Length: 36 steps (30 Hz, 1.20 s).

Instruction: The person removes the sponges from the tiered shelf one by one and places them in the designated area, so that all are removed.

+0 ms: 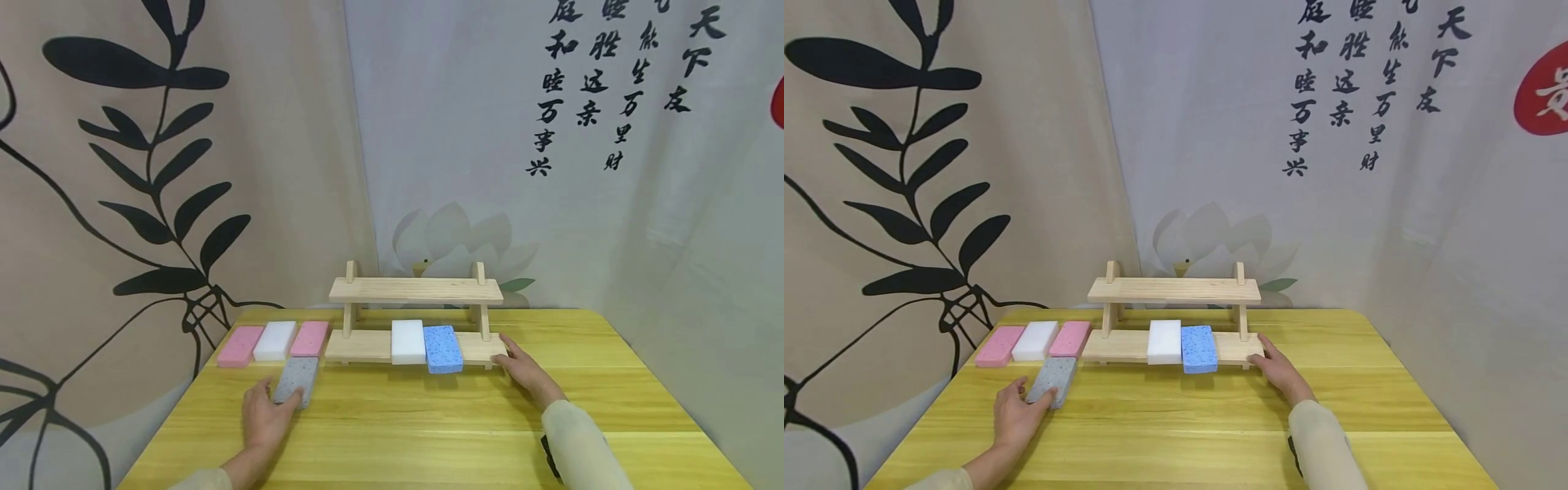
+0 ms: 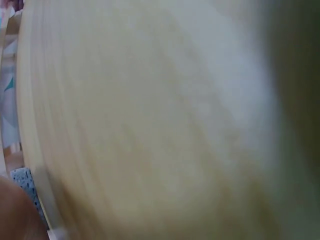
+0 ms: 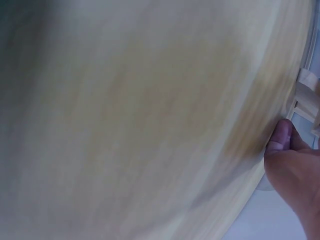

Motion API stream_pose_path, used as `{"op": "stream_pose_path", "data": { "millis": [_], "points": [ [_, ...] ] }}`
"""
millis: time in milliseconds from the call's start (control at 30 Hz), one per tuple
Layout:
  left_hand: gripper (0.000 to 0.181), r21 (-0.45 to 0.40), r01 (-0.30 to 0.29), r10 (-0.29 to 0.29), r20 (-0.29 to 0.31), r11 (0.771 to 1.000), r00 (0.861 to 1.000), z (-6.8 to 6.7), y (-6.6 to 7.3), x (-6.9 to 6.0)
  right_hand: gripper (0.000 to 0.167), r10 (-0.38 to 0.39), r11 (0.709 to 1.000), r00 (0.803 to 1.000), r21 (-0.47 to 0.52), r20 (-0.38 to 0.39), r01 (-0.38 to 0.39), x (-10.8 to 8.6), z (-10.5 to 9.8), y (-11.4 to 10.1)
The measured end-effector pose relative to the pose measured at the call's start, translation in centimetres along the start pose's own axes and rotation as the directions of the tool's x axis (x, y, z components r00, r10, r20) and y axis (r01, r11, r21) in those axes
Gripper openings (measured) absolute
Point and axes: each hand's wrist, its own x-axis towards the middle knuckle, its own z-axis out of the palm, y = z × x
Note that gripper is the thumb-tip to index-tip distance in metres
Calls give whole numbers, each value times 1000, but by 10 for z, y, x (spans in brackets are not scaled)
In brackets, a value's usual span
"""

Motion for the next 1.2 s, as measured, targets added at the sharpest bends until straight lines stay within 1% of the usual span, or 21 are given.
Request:
{"op": "stream_pose_path", "data": {
  "millis": [267, 433, 600, 867, 1000, 1200],
  "points": [
    [78, -33, 26, -27, -15, 999, 1000, -2, 5, 9, 79, -1, 1000, 1000, -2, -2, 1, 0, 1, -1],
    [75, -58, 32, -32, -3, 998, 999, -3, 14, 14, 78, -4, 1000, 1000, 0, 4, 4, -1, 1, -1],
    [73, -93, 31, -30, 11, 995, 999, -1, 25, 16, 78, -6, 1000, 1000, -1, 2, 6, -1, 1, -1],
    [74, -171, 27, -19, 48, 985, 999, 10, 42, 23, 77, -6, 1000, 1000, 1, -4, 6, 0, 2, -2],
    [75, -213, 29, -15, 69, 977, 998, 16, 53, 24, 78, -3, 1000, 1000, 6, 0, 3, -1, 2, -2],
    [74, -253, 8, 10, 66, 968, 998, 31, 72, 25, 77, -5, 1000, 1000, 23, 0, 5, -1, 2, -2]
  ]
}}
